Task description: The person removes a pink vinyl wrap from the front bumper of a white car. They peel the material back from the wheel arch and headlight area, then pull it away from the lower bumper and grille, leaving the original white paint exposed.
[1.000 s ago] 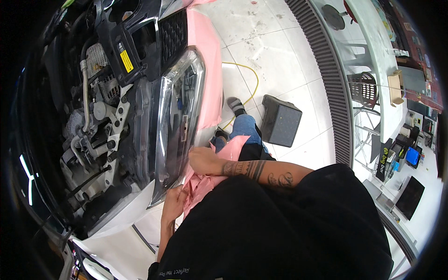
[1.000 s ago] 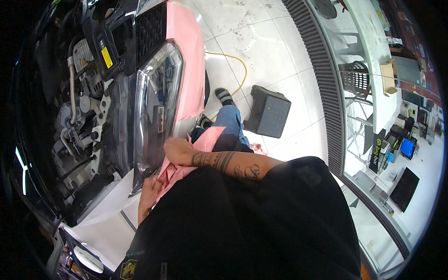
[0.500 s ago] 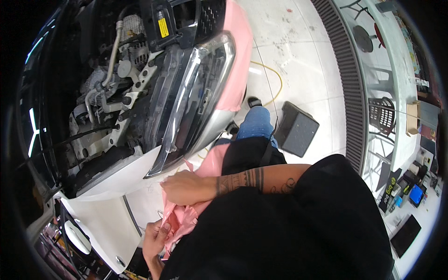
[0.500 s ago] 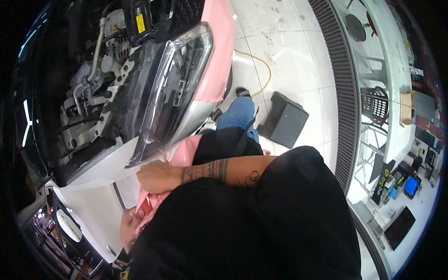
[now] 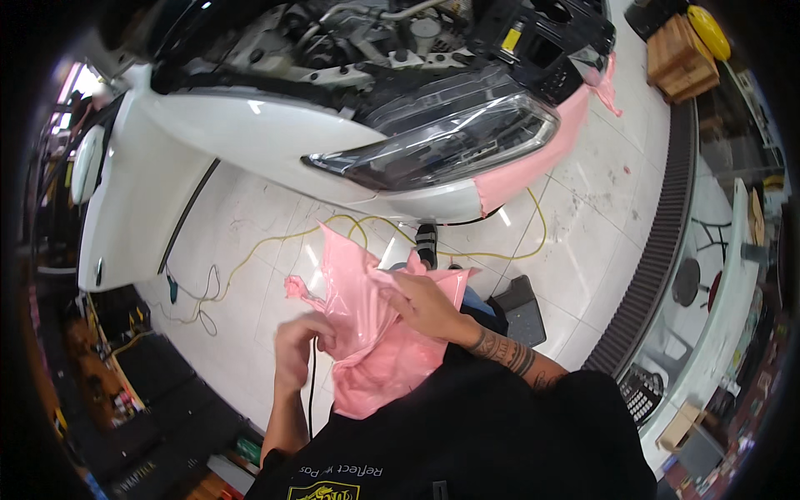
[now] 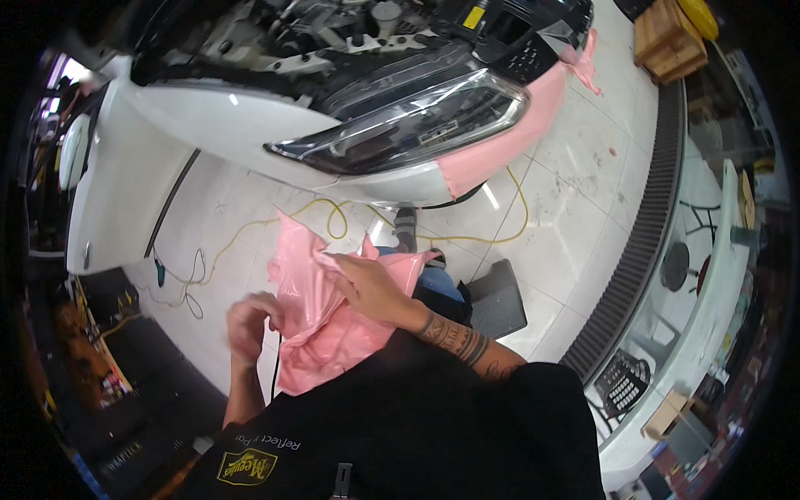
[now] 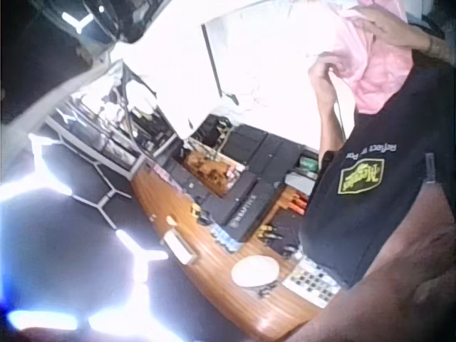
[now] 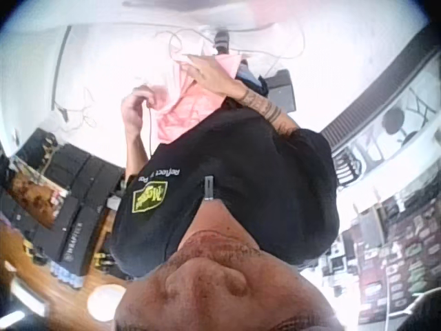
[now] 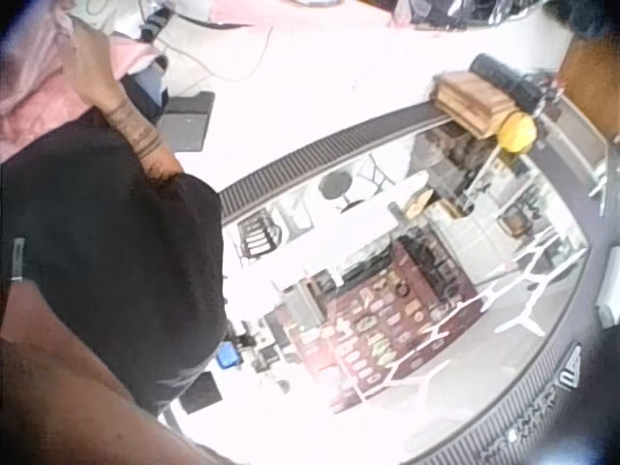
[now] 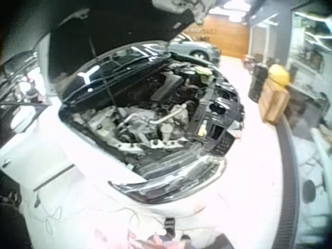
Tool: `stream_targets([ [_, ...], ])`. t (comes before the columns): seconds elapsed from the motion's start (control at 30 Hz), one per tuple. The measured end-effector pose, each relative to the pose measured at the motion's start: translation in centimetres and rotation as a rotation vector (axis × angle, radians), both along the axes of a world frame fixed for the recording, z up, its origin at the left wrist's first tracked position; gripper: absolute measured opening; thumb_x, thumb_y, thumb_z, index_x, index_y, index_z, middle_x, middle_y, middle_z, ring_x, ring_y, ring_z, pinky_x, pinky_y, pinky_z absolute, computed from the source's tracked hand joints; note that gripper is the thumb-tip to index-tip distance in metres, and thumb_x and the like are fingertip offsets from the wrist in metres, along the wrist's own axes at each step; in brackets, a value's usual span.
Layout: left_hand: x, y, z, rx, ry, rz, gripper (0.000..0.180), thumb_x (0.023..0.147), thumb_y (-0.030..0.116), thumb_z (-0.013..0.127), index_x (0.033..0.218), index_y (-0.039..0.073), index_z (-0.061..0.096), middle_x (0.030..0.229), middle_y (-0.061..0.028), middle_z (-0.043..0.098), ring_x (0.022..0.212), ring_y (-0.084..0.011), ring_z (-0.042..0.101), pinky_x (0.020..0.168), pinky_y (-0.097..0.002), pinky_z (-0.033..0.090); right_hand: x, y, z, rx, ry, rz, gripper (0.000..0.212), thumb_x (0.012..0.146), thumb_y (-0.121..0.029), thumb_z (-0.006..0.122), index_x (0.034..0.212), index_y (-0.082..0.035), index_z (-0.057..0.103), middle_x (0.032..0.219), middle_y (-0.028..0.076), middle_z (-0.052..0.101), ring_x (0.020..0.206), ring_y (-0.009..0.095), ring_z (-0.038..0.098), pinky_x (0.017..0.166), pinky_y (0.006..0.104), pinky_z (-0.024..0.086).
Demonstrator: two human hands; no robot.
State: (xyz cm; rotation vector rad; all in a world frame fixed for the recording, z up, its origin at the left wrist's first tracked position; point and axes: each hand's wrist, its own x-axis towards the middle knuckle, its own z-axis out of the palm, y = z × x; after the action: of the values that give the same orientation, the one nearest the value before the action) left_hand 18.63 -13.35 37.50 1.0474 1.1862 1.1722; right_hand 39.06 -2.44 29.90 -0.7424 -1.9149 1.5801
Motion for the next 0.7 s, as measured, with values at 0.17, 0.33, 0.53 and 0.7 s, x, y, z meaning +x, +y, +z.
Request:
stream_targets([
  [0.17, 1.3, -0.5, -1.7, -0.187, 0.329, 0.462, 0.042, 0.091, 0.030, 0.049, 0.117, -0.002, 0.045, 0.088, -0.0103, 0.059, 0.078, -0.0146, 0.056, 0.067, -0.0269, 0.045, 2.6, -3.5, -1.6, 0.104, 0.020, -0.004, 0.033, 0.088, -0.014, 0.050, 0.114, 0.006, 0.048, 0.093, 0.022, 0.057, 0.087, 0.037, 0.057, 0.076, 0.0376, 0.044],
  [0.33, 5.0, 0.0, -4.4, -0.512, 0.096, 0.041, 0.054, 0.087, 0.026, 0.057, 0.128, -0.002, 0.036, 0.093, -0.0090, 0.061, 0.086, -0.0139, 0.058, 0.072, -0.0279, 0.046, 6.8, -3.8, -0.7, 0.036, -0.156, -0.095, 0.036, 0.082, -0.008, 0.049, 0.115, 0.006, 0.049, 0.099, 0.028, 0.055, 0.098, 0.042, 0.052, 0.087, 0.0450, 0.040],
  [0.53, 2.4, -5.8, -9.2, -0.436, 0.330, -0.109, 0.046, 0.084, 0.026, 0.060, 0.121, 0.001, 0.048, 0.089, -0.0082, 0.063, 0.080, -0.0133, 0.058, 0.068, -0.0257, 0.047, 30.3, -9.2, -19.8, 0.129, -0.977, -0.664, 0.045, 0.076, -0.022, 0.062, 0.110, 0.006, 0.052, 0.099, 0.025, 0.059, 0.097, 0.035, 0.057, 0.082, 0.0414, 0.043],
  [0.7, -4.2, -16.3, -14.8, -0.412, 0.621, -0.263, 0.039, 0.084, 0.032, 0.058, 0.111, 0.004, 0.056, 0.092, -0.0150, 0.063, 0.080, -0.0238, 0.062, 0.076, -0.0335, 0.048, 36.1, -26.2, -28.3, -0.377, -1.199, -0.463, 0.048, 0.076, -0.027, 0.061, 0.113, 0.002, 0.050, 0.097, 0.020, 0.059, 0.089, 0.030, 0.058, 0.074, 0.0403, 0.044],
])
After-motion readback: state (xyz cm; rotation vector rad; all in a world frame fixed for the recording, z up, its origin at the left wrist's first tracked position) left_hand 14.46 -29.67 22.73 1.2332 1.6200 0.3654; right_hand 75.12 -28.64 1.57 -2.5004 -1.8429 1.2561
